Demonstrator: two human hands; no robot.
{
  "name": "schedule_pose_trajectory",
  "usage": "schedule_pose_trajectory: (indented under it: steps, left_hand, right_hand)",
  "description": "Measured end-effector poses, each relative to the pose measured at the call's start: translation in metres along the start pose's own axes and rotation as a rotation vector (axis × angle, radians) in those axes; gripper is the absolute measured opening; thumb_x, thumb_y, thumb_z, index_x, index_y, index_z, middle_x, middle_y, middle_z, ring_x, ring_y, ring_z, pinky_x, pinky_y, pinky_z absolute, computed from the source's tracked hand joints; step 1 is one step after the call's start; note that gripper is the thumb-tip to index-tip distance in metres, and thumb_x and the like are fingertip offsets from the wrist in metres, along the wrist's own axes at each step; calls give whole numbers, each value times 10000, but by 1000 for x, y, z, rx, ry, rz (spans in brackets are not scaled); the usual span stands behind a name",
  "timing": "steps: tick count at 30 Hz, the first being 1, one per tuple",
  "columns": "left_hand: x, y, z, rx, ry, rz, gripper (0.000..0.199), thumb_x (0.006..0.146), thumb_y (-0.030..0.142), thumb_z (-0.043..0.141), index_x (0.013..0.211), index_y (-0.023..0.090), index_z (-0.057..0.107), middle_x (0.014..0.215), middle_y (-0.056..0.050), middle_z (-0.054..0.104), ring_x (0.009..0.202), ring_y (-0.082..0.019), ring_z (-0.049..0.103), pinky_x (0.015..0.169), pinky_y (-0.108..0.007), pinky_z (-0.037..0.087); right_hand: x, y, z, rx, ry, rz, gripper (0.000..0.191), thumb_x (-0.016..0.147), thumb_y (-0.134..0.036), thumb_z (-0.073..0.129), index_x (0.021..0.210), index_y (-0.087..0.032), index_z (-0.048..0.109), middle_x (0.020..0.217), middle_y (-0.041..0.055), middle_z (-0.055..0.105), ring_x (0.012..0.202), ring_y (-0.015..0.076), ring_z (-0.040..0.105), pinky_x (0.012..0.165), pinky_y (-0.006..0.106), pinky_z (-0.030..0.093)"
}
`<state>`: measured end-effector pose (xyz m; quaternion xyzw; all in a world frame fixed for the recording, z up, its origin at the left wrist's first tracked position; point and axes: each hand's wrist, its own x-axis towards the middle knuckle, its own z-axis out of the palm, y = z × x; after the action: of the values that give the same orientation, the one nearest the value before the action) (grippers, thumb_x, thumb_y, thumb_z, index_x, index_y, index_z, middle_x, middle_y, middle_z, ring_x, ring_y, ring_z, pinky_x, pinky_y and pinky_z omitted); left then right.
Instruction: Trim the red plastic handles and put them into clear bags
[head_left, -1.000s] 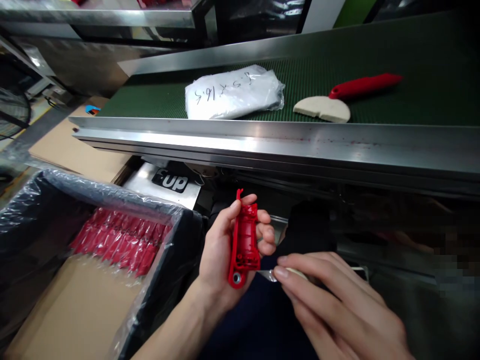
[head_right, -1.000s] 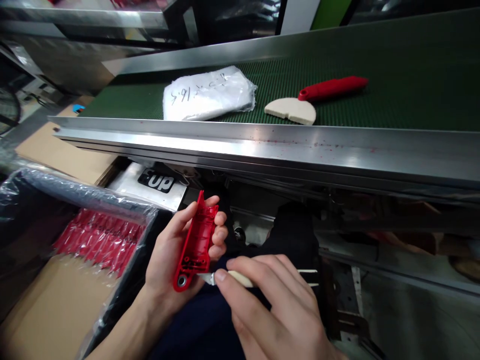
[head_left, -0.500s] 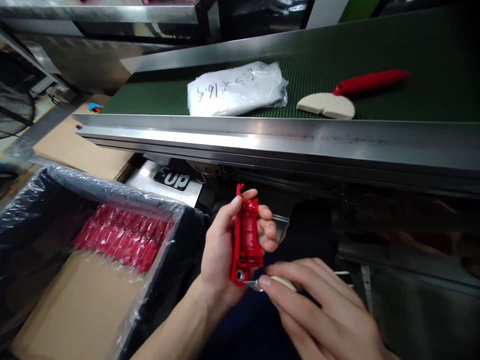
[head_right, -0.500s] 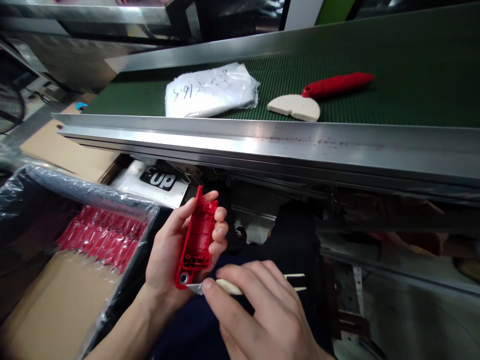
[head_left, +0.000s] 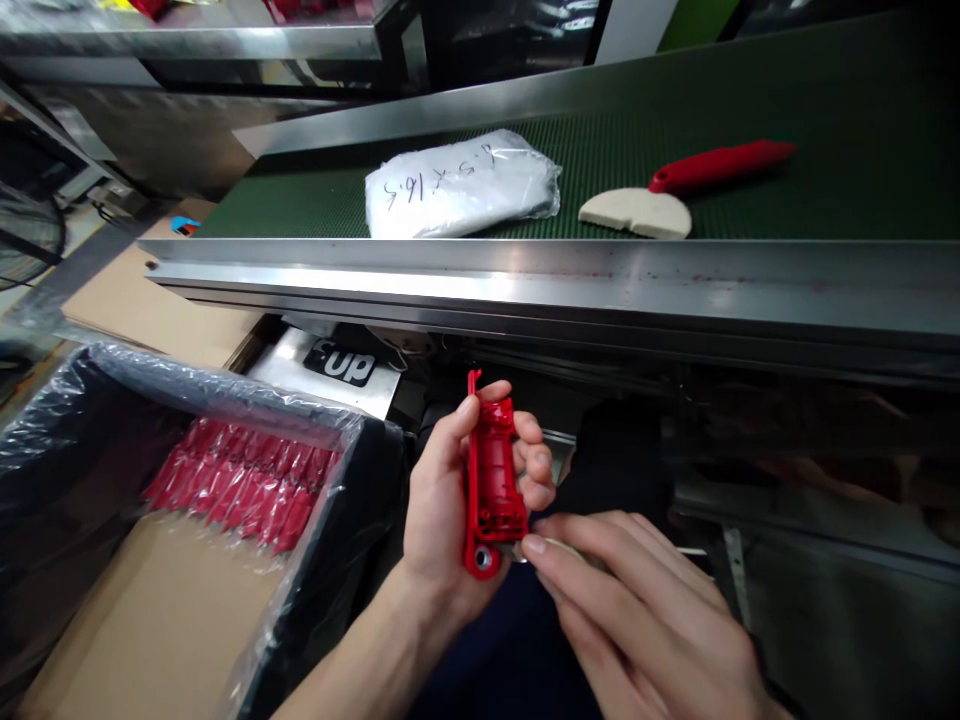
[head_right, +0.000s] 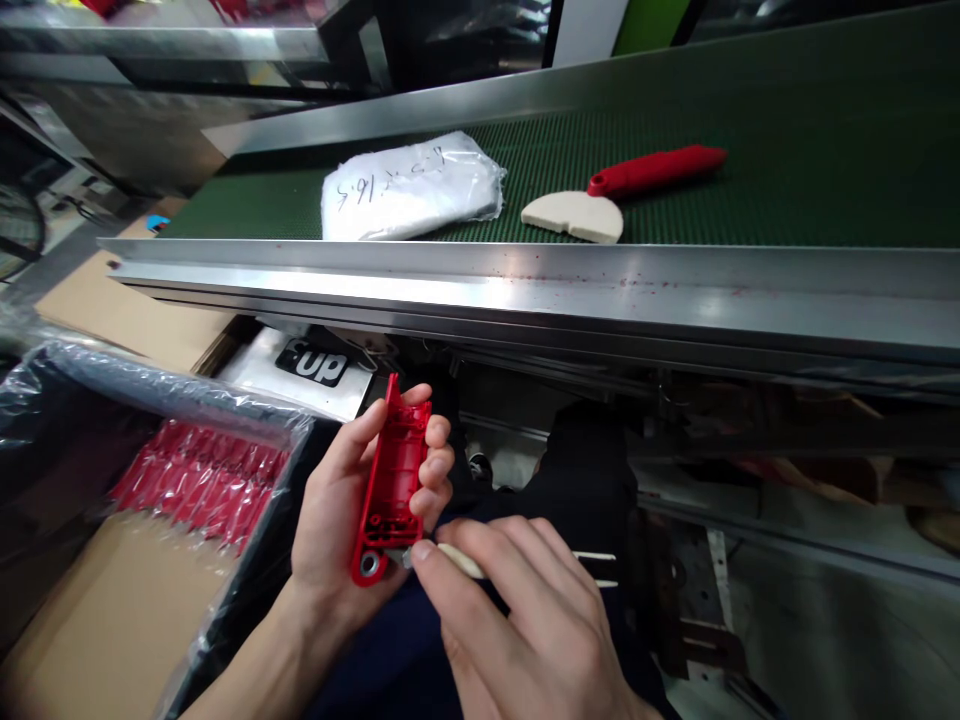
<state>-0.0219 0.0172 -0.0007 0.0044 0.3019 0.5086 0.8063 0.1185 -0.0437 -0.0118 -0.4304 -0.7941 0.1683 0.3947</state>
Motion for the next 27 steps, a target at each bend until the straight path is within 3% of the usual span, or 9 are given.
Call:
schedule_pose_trajectory:
  steps: [8,16,19,22,25,27]
  left_hand:
    - [0,1,-1,-18,28,5,273,981,298,366,1092,141,559,792,-72,578,579,-123,559,464,-161,467]
    - [0,1,-2,-41,44,-5,282,981,308,373,1082,151,584,790,-74,595,559,-122,571,447,-158,468]
    - [1,3,-3,-43,8,-35,330,986,314,347,1085,126,599,814,-98,623,579,-142,601,458,-182,498]
    - [0,5,-6,-13,-61,-82,402,990,339,314,1112,108,620,834,-119,644,600,-165,629,463,-208,525]
    - [-4,5,-14,-30,-158,-220,458,991,384,304,1149,106,631,862,-127,642,640,-182,655,408,-188,513]
    - [-8,4,-19,-45,-230,-331,477,995,413,296,1199,118,612,852,-120,645,637,-182,671,402,-181,515]
  right_hand:
    - [0,-2,-1,-13,-30,-37,287,796,17,535,992,-126,686,886,86,707,761,162,663,632,297,555]
    - [5,1,1,-21,-36,-41,297,798,32,555,1030,-104,680,930,128,705,800,192,661,642,328,551]
    - [5,0,-7,60,-93,-44,306,812,22,550,1049,-134,664,961,90,703,821,165,645,671,311,552]
    - [8,4,-18,61,-39,26,349,801,46,562,1066,-162,655,1029,54,687,921,153,639,796,315,556]
    - [19,14,-33,-15,45,27,384,778,63,595,1091,-154,637,1092,61,669,998,153,635,825,285,555]
    - [30,24,-43,-67,19,-40,375,787,39,612,1113,-147,625,1105,74,667,1010,159,634,807,284,558]
